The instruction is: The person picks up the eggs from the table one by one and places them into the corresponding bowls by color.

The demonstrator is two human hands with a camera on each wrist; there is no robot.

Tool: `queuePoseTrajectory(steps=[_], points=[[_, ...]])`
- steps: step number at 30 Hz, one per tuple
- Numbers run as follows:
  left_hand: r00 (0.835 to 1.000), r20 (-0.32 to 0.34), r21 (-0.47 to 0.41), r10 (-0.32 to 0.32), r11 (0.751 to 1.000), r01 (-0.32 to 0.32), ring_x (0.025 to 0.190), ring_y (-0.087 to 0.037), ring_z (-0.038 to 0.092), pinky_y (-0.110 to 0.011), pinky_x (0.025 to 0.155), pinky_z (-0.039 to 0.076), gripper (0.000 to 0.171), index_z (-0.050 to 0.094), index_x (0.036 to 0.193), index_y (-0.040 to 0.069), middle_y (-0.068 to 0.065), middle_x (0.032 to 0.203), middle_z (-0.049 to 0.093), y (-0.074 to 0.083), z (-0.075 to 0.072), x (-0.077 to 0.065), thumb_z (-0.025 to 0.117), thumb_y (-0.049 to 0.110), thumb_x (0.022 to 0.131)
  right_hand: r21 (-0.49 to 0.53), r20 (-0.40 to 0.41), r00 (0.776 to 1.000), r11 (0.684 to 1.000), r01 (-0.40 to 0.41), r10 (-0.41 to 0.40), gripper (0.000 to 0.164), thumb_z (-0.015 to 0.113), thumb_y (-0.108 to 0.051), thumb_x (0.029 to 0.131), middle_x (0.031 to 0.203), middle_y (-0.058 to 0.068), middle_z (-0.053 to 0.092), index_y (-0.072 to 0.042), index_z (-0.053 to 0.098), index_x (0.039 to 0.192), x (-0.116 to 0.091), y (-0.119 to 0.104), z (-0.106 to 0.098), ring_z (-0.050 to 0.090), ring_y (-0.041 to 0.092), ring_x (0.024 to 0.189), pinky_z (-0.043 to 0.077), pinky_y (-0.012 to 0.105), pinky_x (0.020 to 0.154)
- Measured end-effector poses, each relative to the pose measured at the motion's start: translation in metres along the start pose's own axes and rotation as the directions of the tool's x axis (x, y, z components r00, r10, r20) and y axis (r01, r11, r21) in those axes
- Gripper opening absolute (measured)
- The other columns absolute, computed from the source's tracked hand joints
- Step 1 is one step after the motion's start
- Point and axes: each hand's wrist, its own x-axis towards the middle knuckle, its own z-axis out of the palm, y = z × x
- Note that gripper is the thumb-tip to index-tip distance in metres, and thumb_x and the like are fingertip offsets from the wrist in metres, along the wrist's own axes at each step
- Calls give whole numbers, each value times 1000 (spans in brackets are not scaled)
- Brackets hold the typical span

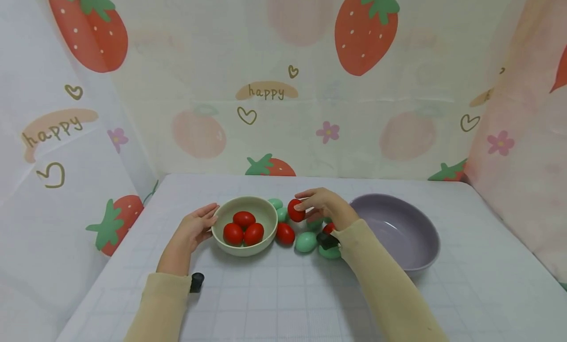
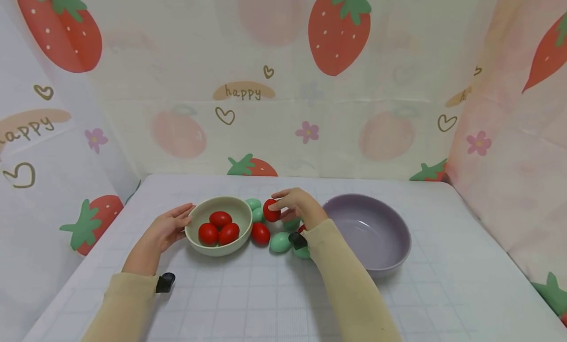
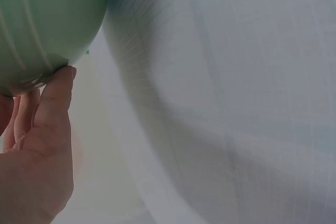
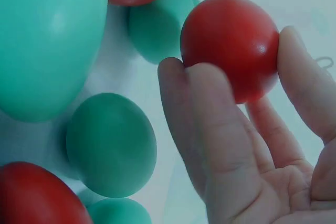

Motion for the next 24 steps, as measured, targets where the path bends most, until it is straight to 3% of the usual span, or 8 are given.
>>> queuePoseTrajectory(steps=[9,19,24], points=[[1000,3,4,0,1000,0,137,-28,35,-45,110,30,56,28,152,4,-12,154,29,0,-1,0,48,-1,100,95,34,999,995,9,-12,49,65,-5,92,130,18,56,-7,52,140,-3,2,1,64,24,83,57,30,69],[1000,2,1,6,1000,-6,138,-30,34,-46,110,30,56,28,152,3,-14,154,28,-1,1,-3,47,-1,100,217,96,994,976,30,-52,48,62,-3,94,137,18,51,-6,51,141,-9,-3,9,62,26,90,56,29,71],[1000,-4,-1,7,1000,-7,138,-30,34,-46,110,30,55,29,152,3,-14,154,29,1,1,-3,46,-1,100,238,134,987,970,52,-85,47,59,-2,95,140,19,48,-5,50,141,-9,-9,17,60,28,98,56,33,79]])
